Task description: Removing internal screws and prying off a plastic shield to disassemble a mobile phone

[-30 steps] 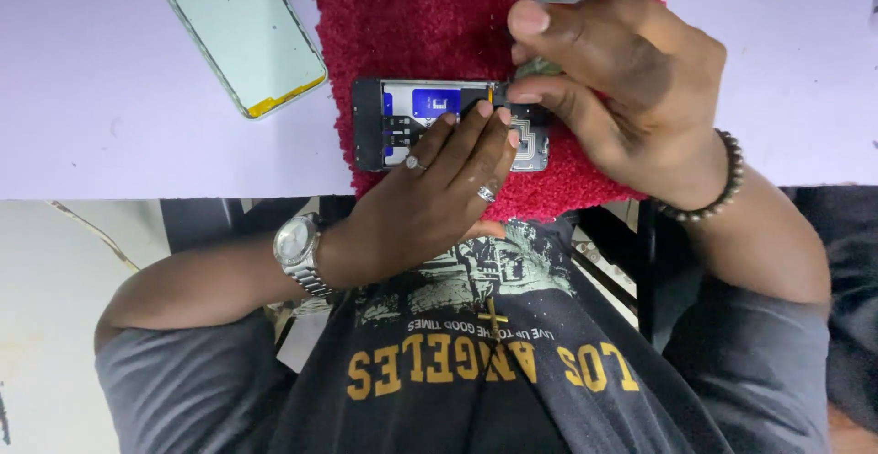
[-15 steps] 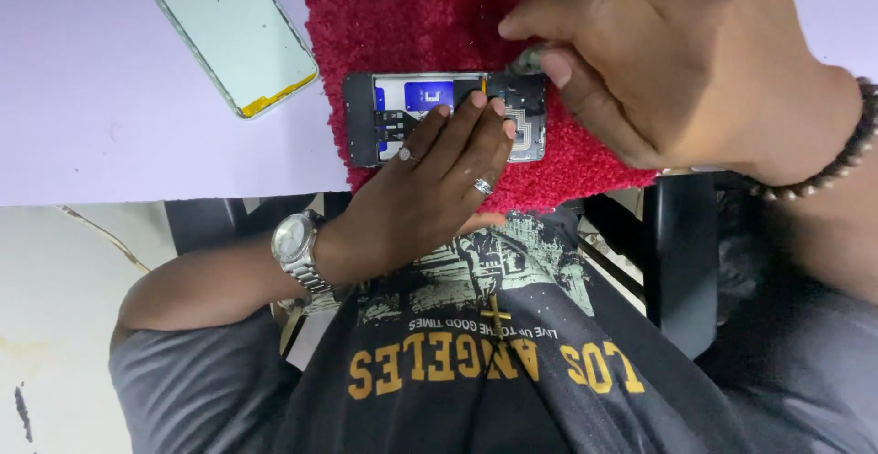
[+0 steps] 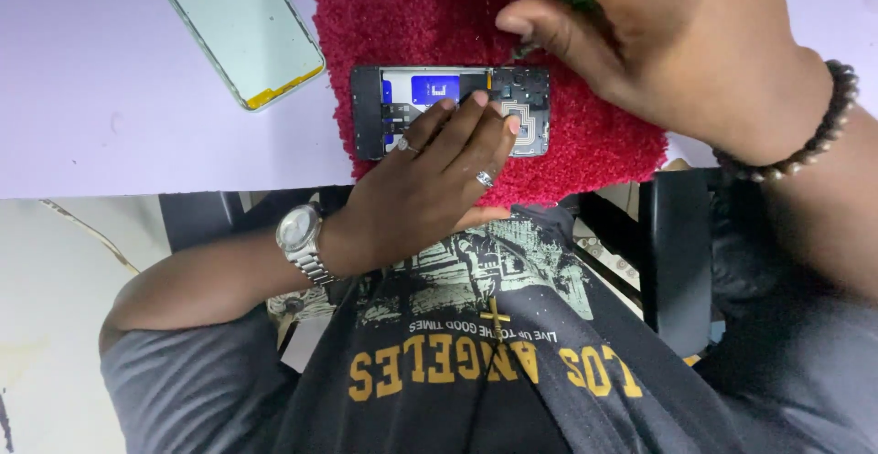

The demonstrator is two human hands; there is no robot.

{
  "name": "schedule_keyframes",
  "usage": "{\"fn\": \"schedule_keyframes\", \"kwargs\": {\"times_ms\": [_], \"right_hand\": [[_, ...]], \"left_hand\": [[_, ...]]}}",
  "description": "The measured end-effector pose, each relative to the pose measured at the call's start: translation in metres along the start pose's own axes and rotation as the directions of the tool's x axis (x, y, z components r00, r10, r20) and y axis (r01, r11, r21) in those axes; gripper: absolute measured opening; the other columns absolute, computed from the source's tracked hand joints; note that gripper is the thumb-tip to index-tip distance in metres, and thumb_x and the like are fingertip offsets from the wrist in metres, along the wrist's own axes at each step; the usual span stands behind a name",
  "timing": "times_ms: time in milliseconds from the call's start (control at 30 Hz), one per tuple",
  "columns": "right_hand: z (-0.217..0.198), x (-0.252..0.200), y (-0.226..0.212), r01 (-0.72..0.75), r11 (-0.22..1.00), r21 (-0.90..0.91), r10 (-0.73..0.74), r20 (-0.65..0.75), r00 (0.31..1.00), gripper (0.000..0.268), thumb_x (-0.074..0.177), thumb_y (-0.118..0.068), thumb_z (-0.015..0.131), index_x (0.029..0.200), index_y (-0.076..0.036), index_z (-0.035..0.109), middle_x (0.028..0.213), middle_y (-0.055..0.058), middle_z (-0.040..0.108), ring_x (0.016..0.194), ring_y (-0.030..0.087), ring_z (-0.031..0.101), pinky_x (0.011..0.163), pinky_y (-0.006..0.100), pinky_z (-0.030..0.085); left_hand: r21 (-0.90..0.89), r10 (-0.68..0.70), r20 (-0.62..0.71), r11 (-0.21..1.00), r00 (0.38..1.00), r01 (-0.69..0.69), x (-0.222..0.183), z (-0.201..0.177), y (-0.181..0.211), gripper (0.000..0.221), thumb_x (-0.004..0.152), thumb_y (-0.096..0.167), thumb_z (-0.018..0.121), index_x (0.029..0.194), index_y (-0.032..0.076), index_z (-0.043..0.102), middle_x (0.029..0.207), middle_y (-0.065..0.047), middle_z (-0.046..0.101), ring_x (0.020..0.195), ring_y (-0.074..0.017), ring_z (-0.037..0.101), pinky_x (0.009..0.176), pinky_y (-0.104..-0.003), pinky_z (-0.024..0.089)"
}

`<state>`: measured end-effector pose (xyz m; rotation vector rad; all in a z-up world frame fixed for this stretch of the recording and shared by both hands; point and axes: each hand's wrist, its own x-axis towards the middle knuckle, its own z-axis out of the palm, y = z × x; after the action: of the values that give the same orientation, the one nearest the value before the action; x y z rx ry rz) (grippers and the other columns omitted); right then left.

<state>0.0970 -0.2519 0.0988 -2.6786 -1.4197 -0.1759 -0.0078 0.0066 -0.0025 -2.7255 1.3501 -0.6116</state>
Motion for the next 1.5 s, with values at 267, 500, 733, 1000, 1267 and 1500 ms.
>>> {"fn": "schedule_keyframes", "kwargs": {"times_ms": [267,500,733,1000,1267,1500], "right_hand": [[0.003,-0.008,0.004,0.028,0.982,-0.189,-0.039,-0.056,0.998,0.041,0.135,-0.052,0.068,0.146,-0.015,0.080,0.120,0.002,0.078,0.101,0.026,0.074,0.081,0.039,0.052],[-0.005,0.003,-0.003,0.035,0.996,0.088,-0.036,0.011,0.999,0.033,0.119,-0.028,0.064,0.138,-0.002,0.067,0.127,0.013,0.073,0.108,0.034,0.071,0.090,0.046,0.052],[-0.013,0.014,-0.004,0.096,0.959,0.268,-0.099,-0.001,0.995,0.036,0.103,-0.006,0.054,0.135,0.009,0.062,0.128,0.025,0.070,0.109,0.044,0.068,0.091,0.054,0.050],[-0.007,0.010,-0.004,0.061,0.961,0.268,-0.048,-0.055,0.997,0.032,0.107,-0.006,0.062,0.136,0.003,0.071,0.121,0.017,0.074,0.096,0.039,0.067,0.084,0.050,0.049],[-0.010,0.014,-0.007,0.089,0.969,0.232,-0.074,-0.073,0.995,0.014,0.127,-0.003,0.063,0.137,0.004,0.069,0.121,0.018,0.072,0.099,0.038,0.067,0.085,0.049,0.048],[-0.013,0.018,-0.011,0.097,0.970,0.221,-0.084,-0.068,0.994,0.012,0.123,-0.011,0.071,0.129,-0.001,0.068,0.103,0.012,0.068,0.091,0.036,0.065,0.079,0.048,0.047]], "left_hand": [[-0.084,-0.032,-0.010,0.996,0.999,0.031,-0.001,-0.001,0.001,0.111,0.094,0.098,0.069,0.151,0.005,0.054,0.134,-0.012,0.062,0.124,-0.0273,0.062,0.119,-0.041,0.049],[-0.289,-0.068,-0.103,0.957,0.992,0.035,-0.002,-0.001,-0.001,0.085,0.091,0.080,0.087,0.122,0.006,0.061,0.125,-0.015,0.061,0.121,-0.0301,0.063,0.118,-0.044,0.052],[-0.119,0.011,-0.144,0.992,0.989,-0.029,-0.001,-0.003,-0.002,0.074,0.102,0.079,0.078,0.120,0.009,0.065,0.125,-0.013,0.067,0.121,-0.0306,0.067,0.118,-0.044,0.052],[-0.068,0.032,-0.141,0.997,0.990,-0.041,-0.003,-0.001,-0.001,0.068,0.107,0.077,0.072,0.120,0.011,0.062,0.125,-0.013,0.066,0.122,-0.0312,0.066,0.117,-0.045,0.051],[-0.071,0.010,-0.169,0.997,0.986,-0.023,0.001,-0.005,-0.001,0.039,0.113,0.049,0.072,0.115,0.011,0.064,0.121,-0.012,0.066,0.117,-0.0296,0.066,0.113,-0.044,0.054],[-0.053,0.025,-0.142,0.998,0.989,-0.033,0.000,-0.005,-0.001,0.070,0.106,0.080,0.072,0.118,0.011,0.061,0.125,-0.012,0.064,0.121,-0.0302,0.065,0.115,-0.044,0.053]]}}
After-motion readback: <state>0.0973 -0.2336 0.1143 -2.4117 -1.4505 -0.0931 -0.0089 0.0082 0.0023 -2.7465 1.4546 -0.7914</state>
